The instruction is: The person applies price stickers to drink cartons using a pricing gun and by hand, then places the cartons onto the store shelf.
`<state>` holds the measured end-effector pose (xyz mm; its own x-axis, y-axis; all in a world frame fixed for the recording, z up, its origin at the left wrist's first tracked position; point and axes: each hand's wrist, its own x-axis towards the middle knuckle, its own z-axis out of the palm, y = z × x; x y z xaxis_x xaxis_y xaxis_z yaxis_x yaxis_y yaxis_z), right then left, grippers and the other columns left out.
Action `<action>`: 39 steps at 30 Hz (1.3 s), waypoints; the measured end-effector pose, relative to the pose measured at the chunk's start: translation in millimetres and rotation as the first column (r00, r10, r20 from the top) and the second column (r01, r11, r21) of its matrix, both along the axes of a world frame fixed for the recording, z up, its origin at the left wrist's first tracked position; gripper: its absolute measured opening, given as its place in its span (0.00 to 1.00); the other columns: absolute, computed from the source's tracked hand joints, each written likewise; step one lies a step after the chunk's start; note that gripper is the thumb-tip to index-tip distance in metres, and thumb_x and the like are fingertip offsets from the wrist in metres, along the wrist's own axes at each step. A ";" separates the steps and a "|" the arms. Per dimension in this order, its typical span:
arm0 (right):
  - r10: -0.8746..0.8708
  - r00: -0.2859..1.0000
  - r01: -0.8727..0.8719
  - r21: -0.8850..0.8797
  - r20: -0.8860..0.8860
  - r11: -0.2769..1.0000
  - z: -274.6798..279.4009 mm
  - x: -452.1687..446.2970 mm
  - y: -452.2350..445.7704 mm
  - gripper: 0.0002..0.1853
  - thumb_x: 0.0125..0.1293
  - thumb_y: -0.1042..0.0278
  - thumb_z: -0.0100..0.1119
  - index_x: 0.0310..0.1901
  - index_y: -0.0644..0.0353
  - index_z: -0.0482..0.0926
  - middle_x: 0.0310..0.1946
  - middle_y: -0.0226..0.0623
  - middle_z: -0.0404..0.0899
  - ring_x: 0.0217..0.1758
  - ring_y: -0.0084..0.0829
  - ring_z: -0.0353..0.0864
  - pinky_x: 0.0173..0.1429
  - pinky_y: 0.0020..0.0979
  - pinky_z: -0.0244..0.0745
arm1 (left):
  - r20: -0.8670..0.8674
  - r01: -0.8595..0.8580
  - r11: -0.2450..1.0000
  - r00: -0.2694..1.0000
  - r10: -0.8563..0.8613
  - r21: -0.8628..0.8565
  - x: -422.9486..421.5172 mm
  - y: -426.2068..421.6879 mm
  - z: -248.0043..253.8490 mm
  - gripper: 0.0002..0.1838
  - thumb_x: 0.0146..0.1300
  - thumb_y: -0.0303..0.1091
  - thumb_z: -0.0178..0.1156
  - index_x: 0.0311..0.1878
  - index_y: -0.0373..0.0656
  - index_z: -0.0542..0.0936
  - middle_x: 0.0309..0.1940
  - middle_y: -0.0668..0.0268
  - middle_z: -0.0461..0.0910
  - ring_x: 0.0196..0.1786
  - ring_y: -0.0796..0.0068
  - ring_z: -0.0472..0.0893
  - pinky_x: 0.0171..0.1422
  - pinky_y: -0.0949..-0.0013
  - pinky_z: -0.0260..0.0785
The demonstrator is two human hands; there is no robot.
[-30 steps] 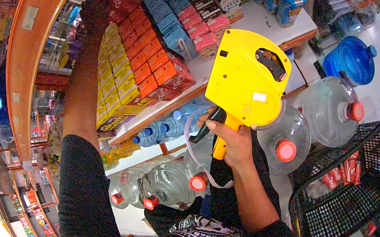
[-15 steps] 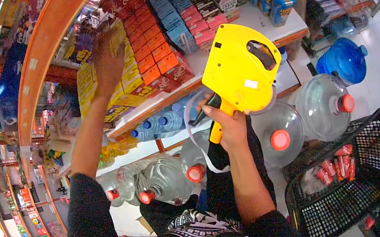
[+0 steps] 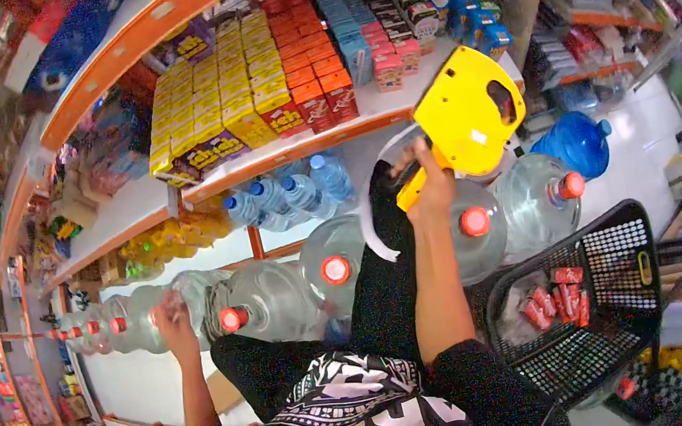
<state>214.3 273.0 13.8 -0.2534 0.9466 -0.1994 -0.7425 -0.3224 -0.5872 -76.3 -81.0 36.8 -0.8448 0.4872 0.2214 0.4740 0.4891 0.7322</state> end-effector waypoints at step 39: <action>0.119 0.275 0.323 -0.209 0.954 0.923 -81.4 458.7 -176.6 0.20 0.53 0.65 0.64 0.49 0.54 0.73 0.34 0.25 0.78 0.27 0.22 0.73 0.29 0.27 0.69 | 0.233 0.478 0.845 0.816 -0.528 0.241 110.7 114.3 22.7 0.11 0.63 0.26 0.50 0.47 0.35 0.75 0.42 0.64 0.77 0.42 0.78 0.75 0.47 0.75 0.68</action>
